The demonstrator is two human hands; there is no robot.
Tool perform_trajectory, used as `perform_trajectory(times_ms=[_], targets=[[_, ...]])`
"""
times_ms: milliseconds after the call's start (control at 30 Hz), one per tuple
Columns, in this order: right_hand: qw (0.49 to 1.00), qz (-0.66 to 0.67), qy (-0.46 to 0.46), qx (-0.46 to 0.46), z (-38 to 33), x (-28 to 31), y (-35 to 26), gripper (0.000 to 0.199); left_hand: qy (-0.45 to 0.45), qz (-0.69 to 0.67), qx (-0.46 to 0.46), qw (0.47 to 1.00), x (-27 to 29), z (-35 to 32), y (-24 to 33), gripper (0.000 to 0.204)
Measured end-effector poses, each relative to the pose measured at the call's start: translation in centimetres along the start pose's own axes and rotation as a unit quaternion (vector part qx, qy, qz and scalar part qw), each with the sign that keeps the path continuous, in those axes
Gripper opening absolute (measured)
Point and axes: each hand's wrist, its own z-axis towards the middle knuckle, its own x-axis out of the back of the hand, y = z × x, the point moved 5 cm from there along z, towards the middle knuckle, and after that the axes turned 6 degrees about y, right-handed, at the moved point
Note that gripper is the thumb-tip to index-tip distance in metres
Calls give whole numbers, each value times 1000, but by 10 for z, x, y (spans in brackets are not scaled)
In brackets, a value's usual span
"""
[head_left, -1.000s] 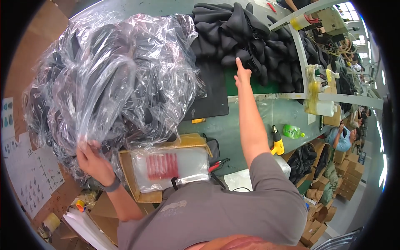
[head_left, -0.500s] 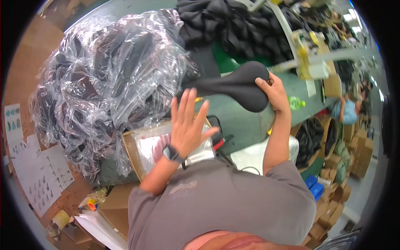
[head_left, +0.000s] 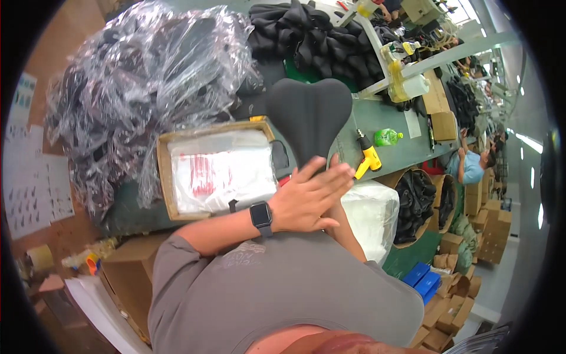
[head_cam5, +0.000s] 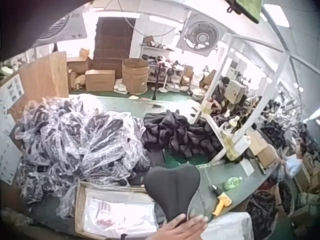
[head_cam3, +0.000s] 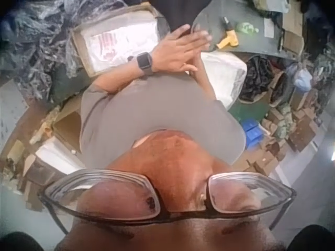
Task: Packing bicycle saddles into plastic bags and cardboard boxes for shipment.
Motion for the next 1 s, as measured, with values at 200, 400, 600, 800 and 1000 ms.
perform_trajectory(times_ms=[200,400,600,800,1000], targets=[[971,-137,-116,-157,-99,-98,3,88,33,230,-8,973,80,52,-42,33],[977,-165,-84,-102,-131,-101,-7,87,209,-65,310,925,142,6,-105,52],[973,-196,-58,-108,-147,-94,-6,86,24,69,195,978,98,-1,-28,104],[973,-150,-94,-149,-155,-87,-15,85,-38,-128,240,962,105,19,-85,33],[987,-75,-111,-86,-145,-86,-52,90,103,-249,452,850,-8,-9,-227,35]])
